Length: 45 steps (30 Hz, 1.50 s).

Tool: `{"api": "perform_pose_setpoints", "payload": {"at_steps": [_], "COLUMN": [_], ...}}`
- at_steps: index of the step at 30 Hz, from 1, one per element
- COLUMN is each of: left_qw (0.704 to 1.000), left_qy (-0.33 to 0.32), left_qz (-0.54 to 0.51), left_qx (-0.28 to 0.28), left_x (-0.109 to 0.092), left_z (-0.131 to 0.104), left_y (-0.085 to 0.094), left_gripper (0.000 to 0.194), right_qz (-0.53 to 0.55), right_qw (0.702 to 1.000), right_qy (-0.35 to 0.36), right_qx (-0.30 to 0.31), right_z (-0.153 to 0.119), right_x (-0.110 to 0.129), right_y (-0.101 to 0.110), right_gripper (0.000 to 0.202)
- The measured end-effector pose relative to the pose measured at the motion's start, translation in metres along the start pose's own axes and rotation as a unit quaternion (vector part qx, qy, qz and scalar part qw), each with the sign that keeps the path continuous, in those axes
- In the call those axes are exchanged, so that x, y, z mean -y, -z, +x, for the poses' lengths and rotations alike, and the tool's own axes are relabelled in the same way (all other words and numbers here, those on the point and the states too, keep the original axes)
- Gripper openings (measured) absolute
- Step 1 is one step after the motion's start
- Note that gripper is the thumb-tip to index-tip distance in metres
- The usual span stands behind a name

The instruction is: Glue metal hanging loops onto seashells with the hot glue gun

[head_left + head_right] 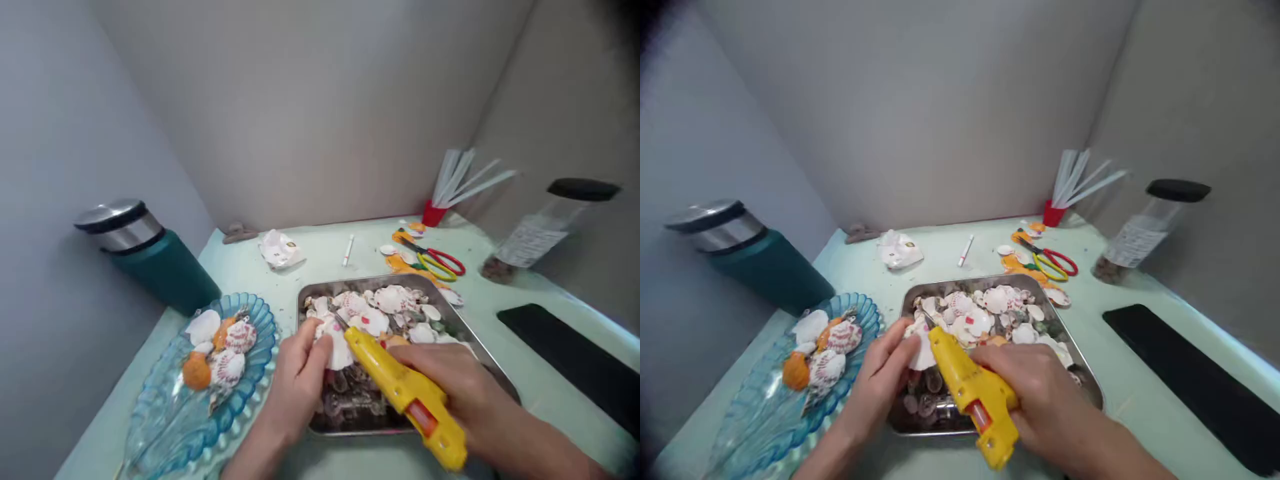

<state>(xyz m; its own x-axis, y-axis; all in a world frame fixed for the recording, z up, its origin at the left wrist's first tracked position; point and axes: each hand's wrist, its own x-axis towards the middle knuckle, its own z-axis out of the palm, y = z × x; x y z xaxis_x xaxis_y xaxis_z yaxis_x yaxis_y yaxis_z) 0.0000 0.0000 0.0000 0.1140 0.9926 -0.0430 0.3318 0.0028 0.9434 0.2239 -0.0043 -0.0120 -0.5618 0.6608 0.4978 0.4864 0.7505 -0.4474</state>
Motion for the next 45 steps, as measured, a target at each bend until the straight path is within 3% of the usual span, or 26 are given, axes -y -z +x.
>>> {"api": "perform_pose_setpoints", "payload": {"at_steps": [6,13,20,29,39,45], "left_qw": [0.997,0.990,0.995,0.998,0.994,0.996], "left_qy": [-0.043,-0.059,-0.041,-0.037,-0.033,-0.041], "left_qz": [0.064,0.129,0.091,0.032,0.100,0.085], "left_qx": [-0.019,-0.004,-0.005,-0.025,-0.022,-0.001], "left_x": [0.0045,0.0040,0.0068,0.0040,0.0067,0.0046], "left_z": [0.0008,0.0002,0.0034,0.0019,0.0017,0.0006], "left_y": [-0.0044,-0.0056,-0.0048,-0.0051,-0.0042,-0.0023], "left_gripper": [0.024,0.029,0.031,0.032,0.025,0.022], "right_qz": [0.031,0.053,0.044,0.053,0.067,0.068], "right_qw": [0.999,0.998,0.998,0.993,0.995,0.996], "right_qy": [-0.009,-0.017,-0.050,-0.099,-0.063,-0.040], "right_qx": [0.005,0.024,0.017,0.022,0.032,0.035], "right_z": [0.0041,0.0006,0.0013,0.0005,0.0029,0.0018], "right_x": [-0.0030,-0.0047,-0.0062,-0.0040,-0.0033,-0.0049], "right_y": [0.0005,-0.0018,-0.0039,-0.0009,-0.0006,-0.0017], "right_gripper": [0.020,0.021,0.011,0.016,0.015,0.018]}}
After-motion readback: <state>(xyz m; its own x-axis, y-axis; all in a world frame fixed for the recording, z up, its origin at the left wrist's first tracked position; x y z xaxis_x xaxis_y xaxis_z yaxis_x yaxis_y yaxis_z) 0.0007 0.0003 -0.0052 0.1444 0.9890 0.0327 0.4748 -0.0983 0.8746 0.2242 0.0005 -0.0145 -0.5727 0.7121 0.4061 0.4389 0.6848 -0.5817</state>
